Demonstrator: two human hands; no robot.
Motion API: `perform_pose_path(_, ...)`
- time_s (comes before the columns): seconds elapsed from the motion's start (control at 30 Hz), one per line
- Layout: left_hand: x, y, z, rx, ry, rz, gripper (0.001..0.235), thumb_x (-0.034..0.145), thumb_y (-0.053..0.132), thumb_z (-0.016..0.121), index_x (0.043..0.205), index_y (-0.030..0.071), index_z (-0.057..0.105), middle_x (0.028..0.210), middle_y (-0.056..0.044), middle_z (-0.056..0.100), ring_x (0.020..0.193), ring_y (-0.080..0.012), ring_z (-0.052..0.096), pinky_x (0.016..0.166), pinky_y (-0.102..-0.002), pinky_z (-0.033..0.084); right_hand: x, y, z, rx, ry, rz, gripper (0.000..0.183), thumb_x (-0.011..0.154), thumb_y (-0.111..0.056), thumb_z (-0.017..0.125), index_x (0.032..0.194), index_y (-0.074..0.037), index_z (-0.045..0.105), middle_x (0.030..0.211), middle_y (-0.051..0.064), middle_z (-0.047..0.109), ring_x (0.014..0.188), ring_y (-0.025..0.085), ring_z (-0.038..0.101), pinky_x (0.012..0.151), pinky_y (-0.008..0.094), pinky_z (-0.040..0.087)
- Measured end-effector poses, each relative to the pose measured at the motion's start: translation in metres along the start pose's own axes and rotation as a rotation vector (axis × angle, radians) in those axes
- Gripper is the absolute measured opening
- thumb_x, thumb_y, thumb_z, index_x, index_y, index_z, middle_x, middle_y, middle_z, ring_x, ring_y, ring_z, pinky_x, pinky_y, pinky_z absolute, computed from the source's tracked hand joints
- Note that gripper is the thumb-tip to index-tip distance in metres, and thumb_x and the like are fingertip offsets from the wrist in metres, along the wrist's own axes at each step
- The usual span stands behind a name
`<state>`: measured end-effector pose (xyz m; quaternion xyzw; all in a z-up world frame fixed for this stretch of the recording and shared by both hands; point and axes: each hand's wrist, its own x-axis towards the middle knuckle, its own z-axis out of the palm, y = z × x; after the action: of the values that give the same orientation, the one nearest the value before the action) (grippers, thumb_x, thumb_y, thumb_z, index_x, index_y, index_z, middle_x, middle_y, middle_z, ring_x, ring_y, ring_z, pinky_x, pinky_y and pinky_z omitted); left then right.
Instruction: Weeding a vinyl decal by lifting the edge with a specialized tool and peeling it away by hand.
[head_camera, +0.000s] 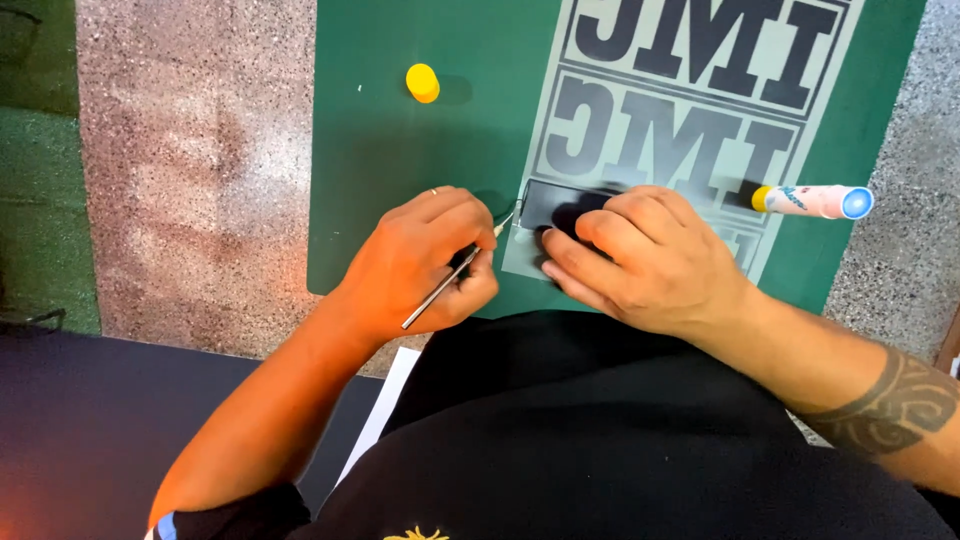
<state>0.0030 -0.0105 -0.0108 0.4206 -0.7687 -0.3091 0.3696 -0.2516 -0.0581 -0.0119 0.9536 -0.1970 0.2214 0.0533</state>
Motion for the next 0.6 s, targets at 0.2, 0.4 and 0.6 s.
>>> perform_pose_path(0.2, -0.0006, 0.0006, 0.0000, -0.002, 0.022, 0.028, 0.016, 0.077, -0.010, 0.053, 0.087, 0.002, 0.050, 0.083, -0.010, 0.055, 0.071, -0.0282, 0.048, 0.069, -0.036, 0.044, 0.0003, 0.0000, 0.0004, -0.039, -0.049, -0.005, 0.029, 0.107, -0.047, 0.061, 0.114, -0.021, 0.073, 0.095, -0.001, 0.057, 0.082, 0.020, 0.057, 0.072, 0.032, 0.048)
perform_pose_path(0.4, 0.0006, -0.0004, 0.0007, -0.019, 0.019, 0.076, 0.018, 0.076, -0.013, 0.053, 0.087, 0.001, 0.051, 0.085, -0.012, 0.057, 0.068, -0.0277, 0.047, 0.069, -0.036, 0.044, 0.0022, -0.0020, 0.0015, -0.013, -0.049, -0.004, 0.032, 0.108, -0.049, 0.056, 0.114, -0.022, 0.073, 0.090, -0.002, 0.053, 0.079, 0.019, 0.055, 0.072, 0.031, 0.047)
perform_pose_path(0.6, 0.0015, -0.0014, 0.0021, 0.019, 0.017, 0.088, 0.018, 0.076, -0.013, 0.052, 0.086, 0.001, 0.050, 0.083, -0.011, 0.054, 0.070, -0.0279, 0.047, 0.070, -0.037, 0.044, 0.0012, -0.0028, 0.0046, -0.036, -0.084, 0.026, 0.039, 0.108, -0.055, 0.054, 0.121, -0.023, 0.074, 0.092, 0.000, 0.051, 0.082, 0.020, 0.053, 0.071, 0.033, 0.048)
